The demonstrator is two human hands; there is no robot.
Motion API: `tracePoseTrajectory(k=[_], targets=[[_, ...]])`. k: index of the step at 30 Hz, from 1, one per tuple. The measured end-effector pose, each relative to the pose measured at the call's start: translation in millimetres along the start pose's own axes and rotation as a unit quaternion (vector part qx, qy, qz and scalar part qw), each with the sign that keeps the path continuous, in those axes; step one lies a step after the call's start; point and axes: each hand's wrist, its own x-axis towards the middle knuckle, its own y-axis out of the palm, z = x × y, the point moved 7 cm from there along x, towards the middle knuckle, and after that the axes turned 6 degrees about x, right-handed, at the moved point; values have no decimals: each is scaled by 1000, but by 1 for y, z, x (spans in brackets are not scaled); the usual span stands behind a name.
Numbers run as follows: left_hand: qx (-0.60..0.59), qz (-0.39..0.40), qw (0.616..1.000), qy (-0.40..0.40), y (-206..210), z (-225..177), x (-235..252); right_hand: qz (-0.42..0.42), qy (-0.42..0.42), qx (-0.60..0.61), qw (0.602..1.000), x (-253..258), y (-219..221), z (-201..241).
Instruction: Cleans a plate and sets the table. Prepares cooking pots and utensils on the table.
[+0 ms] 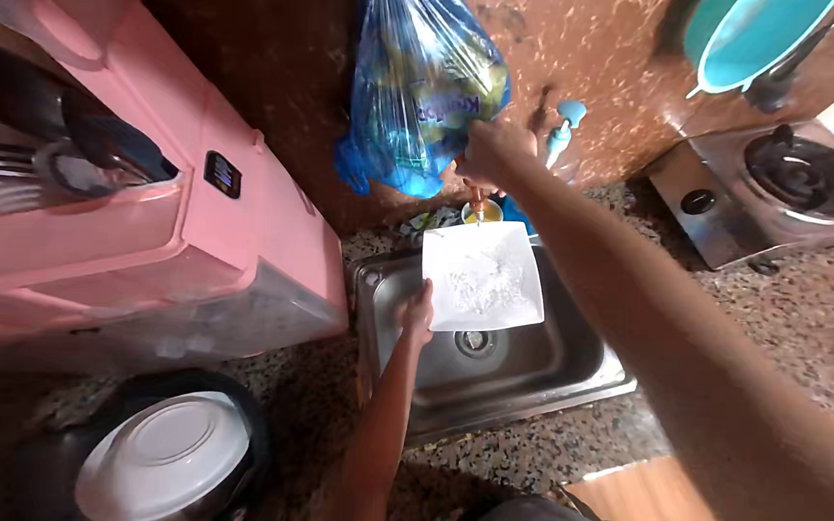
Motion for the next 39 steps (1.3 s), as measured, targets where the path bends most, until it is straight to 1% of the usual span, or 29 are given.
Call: tracePoseTrajectory(k=[2,4,6,7,9,10,12,14,16,21,24,26,28,32,34,39], targets=[[-15,4,1000,3,2,-1,-4,-30,50,40,997,-3,5,-1],[-17,14,1000,8,1,-2,-9,-52,68,62,994,-5,9,-3],[-2,9,1000,18,-2,-3,-11,-48,42,104,993,-3,10,-10],[12,-1,1000,22,-6,-3,-12,-43,22,151,987,-2,14,-19],[36,-14,999,38,-14,-3,-12,-28,-11,265,964,-8,28,-43],[36,-22,998,43,-16,-2,-12,-24,-16,299,954,-18,40,-59],[19,-29,999,29,-22,-2,-14,-12,-17,354,935,-53,67,-94],[10,-30,999,39,-26,-7,-19,-8,-10,408,913,-100,95,-133],[15,-41,997,58,-32,-12,-22,-26,17,439,898,-150,119,-175],[27,-51,994,89,-45,-16,-28,-93,150,478,860,-274,168,-273],[5,-46,996,75,-47,-12,-30,-129,231,505,822,-340,196,-312],[-4,-36,998,59,-45,-9,-32,-154,274,524,791,-379,210,-324],[-10,-24,999,47,-41,-8,-36,-182,302,533,769,-409,220,-324],[-1,-10,999,43,-29,-16,-51,-218,330,571,719,-440,246,-319],[13,0,999,42,-23,-19,-58,-217,334,578,712,-445,254,-310],[28,25,998,40,-10,-24,-74,-214,313,588,714,-444,259,-290]])
